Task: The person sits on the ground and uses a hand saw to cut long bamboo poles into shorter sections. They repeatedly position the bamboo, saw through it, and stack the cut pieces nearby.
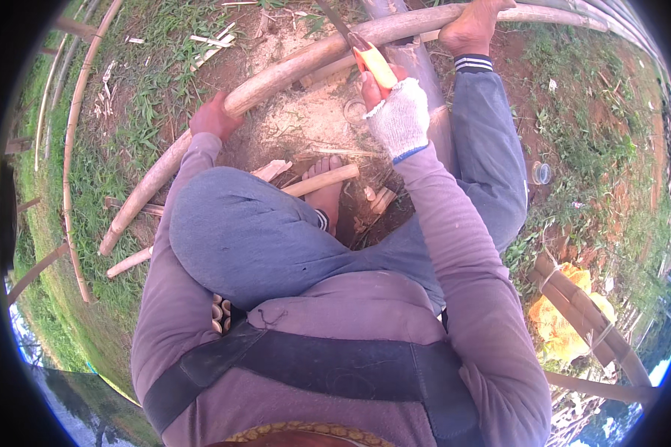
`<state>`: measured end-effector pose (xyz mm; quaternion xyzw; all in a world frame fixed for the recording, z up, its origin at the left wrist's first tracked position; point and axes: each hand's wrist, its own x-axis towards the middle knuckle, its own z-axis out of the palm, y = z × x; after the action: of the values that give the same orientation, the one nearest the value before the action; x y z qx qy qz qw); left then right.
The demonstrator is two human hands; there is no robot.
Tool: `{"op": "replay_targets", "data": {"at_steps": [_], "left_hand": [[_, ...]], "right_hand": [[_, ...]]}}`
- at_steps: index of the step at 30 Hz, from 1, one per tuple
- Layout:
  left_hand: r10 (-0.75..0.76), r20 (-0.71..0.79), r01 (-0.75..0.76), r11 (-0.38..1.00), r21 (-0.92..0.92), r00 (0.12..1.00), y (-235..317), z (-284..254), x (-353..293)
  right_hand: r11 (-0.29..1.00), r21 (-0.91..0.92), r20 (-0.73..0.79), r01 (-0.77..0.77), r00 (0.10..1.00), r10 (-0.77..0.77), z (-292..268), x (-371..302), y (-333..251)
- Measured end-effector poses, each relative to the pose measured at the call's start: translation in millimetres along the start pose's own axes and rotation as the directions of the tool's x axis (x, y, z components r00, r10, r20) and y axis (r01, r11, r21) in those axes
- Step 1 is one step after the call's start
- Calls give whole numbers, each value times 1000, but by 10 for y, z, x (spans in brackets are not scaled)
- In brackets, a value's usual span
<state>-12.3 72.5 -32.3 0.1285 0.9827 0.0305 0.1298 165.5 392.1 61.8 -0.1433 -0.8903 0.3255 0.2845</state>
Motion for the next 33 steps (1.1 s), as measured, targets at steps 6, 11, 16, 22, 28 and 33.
{"op": "replay_targets", "data": {"at_steps": [6, 11, 16, 22, 28, 33], "left_hand": [[-33, -30, 33, 999, 5, 999, -207, 125, -106], [-25, -37, 25, 1000, 16, 999, -98, 134, -59], [-64, 14, 64, 998, -10, 998, -141, 38, -69], [-52, -5, 52, 999, 15, 999, -206, 99, -61], [-43, -26, 43, 999, -5, 999, -76, 128, -46], [-36, -14, 36, 999, -15, 999, -84, -14, -5]], "right_hand": [[1000, 4, 160, -22, 987, 21, -1082, -1365, 229], [999, 50, 51, 21, 998, -24, -259, -432, 78], [995, -60, 104, -85, 990, 91, 13, -65, -70], [997, -23, 168, -75, 983, 78, -1214, -1364, 55], [994, 1, 124, -111, 986, 110, 44, -92, 90], [1000, 30, 65, 0, 998, -2, -146, -332, 192]]}}
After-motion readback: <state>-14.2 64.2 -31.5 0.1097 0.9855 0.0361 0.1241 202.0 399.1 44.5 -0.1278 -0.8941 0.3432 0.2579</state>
